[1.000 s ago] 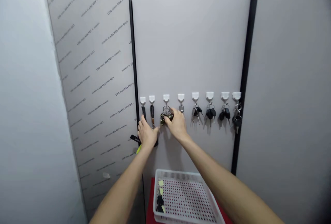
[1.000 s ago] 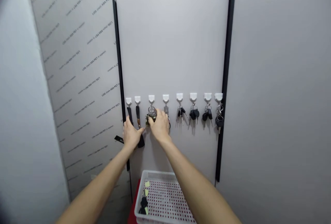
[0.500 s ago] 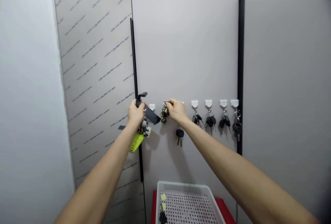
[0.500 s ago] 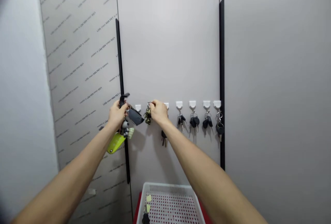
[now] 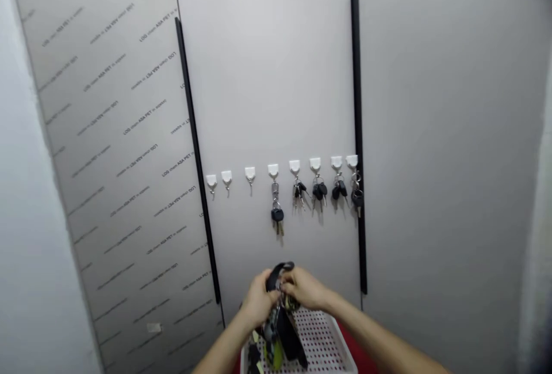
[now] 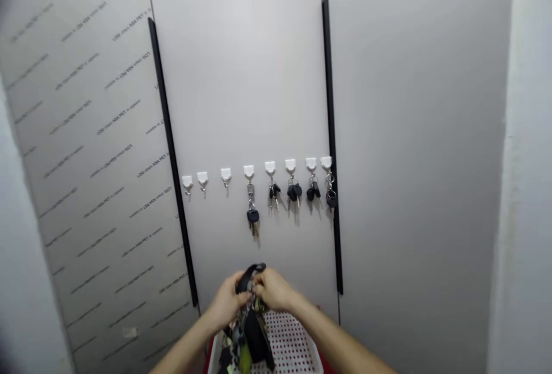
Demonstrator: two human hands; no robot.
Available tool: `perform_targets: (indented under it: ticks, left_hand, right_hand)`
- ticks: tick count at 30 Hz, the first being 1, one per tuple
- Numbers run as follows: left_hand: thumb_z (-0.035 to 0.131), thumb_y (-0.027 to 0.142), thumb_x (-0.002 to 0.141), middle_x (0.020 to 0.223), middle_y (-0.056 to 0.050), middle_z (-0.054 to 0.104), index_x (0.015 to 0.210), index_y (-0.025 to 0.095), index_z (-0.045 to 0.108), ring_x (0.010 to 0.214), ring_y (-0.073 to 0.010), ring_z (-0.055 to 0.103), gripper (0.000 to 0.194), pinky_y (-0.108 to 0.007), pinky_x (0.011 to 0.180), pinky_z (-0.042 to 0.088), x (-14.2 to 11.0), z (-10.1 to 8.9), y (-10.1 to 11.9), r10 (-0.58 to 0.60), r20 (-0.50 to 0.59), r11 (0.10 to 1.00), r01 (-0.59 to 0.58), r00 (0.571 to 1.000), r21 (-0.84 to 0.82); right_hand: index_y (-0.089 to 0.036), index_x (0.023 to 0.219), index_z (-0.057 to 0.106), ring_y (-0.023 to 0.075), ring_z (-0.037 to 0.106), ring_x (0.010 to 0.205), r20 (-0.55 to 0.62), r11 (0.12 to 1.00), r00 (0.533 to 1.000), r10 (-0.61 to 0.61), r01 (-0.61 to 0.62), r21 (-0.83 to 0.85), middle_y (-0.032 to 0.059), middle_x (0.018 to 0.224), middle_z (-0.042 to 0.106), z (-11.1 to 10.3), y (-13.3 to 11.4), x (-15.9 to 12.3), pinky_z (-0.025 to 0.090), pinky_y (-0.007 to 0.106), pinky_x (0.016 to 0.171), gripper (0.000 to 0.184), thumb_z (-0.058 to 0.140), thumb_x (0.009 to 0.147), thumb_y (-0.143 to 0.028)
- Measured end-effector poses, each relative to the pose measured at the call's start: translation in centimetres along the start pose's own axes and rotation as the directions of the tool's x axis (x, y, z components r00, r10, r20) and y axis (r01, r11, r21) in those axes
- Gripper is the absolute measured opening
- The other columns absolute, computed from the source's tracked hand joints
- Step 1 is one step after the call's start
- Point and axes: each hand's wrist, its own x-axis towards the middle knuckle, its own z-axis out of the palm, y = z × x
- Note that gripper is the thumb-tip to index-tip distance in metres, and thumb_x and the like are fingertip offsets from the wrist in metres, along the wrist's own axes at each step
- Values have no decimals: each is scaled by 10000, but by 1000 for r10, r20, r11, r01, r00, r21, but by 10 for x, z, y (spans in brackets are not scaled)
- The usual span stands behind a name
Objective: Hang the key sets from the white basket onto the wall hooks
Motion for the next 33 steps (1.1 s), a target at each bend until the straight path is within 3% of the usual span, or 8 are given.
perform_targets:
  ticks: [3, 6, 10, 12, 18, 26, 30, 33]
  left_hand:
    - [444, 58, 514, 751, -5, 549, 827, 130, 498, 691, -121, 471, 326, -224, 644, 362, -1, 19, -15, -14, 68, 998, 9, 998, 62]
    - [480, 84, 507, 849, -35, 531, 908, 134, 460, 765, -132, 468, 404, -236, 705, 347, 15, 10, 10, 54, 1, 993, -53, 999, 105]
    - [499, 261, 565, 951, -93, 466, 1033, 123, 335, 832, -147, 447, 515, -256, 725, 338, 54, -13, 71, 119, -463, 985, -45, 878, 169]
    - [512, 308, 552, 906, -78, 487, 1026, 156, 337, 800, -157, 463, 528, -262, 675, 353, 70, -15, 93, 116, -519, 976, -1, 847, 217]
    - [453, 201, 568, 600, 7, 507, 857, 165, 450, 558, -104, 472, 292, -214, 543, 350, 83, -16, 120, 144, -474, 979, -55, 868, 198]
    - [454, 209, 537, 596, 21, 486, 857, 119, 467, 511, -60, 440, 333, -166, 468, 335, 87, -61, 191, 230, -528, 939, -329, 818, -101]
    - [447, 189, 544, 641, 3, 498, 856, 117, 474, 529, -61, 446, 321, -164, 456, 324, 71, -61, 194, 207, -371, 953, -272, 905, -131]
    - [454, 170, 540, 615, 7, 491, 836, 120, 484, 524, -64, 439, 301, -169, 456, 310, 51, -47, 167, 167, -127, 981, -177, 978, -78]
  right_hand:
    - [-113, 496, 506, 51, 360, 438, 16, 998, 997, 69, -70, 5, -30, 454, 425, 6, 19, -10, 275, 154, 419, 166, 359, 555, -63]
    - [-122, 639, 542, 88, 447, 548, -285, 1000, 958, 20, -17, 13, 12, 598, 522, -24, 8, -10, 349, 189, 523, 170, 376, 601, -115]
    - [-147, 923, 464, 136, 455, 809, -790, 994, 605, -101, 36, -100, 73, 929, 496, -85, -26, 6, 343, 252, 719, 291, 387, 659, -243]
    - [-164, 1001, 412, 162, 452, 838, -837, 990, 539, -95, -37, -136, 86, 974, 477, -104, -36, 18, 344, 284, 720, 376, 414, 643, -278]
    - [-163, 948, 447, 138, 504, 610, -817, 997, 576, 21, -73, -26, 36, 677, 564, -122, -40, 34, 369, 249, 571, 307, 358, 665, -241]
    - [-155, 743, 550, 88, 461, 519, -873, 991, 469, -134, 45, -128, 4, 578, 546, -180, -69, 42, 342, 193, 531, 225, 349, 647, -188]
    - [-147, 758, 542, 73, 427, 456, -886, 984, 428, -177, 75, -160, -18, 499, 501, -188, -77, 32, 326, 180, 487, 236, 335, 650, -178]
    - [-144, 750, 538, 69, 426, 461, -837, 966, 483, -258, 151, -211, -15, 519, 506, -172, -70, 18, 328, 173, 484, 231, 331, 655, -182]
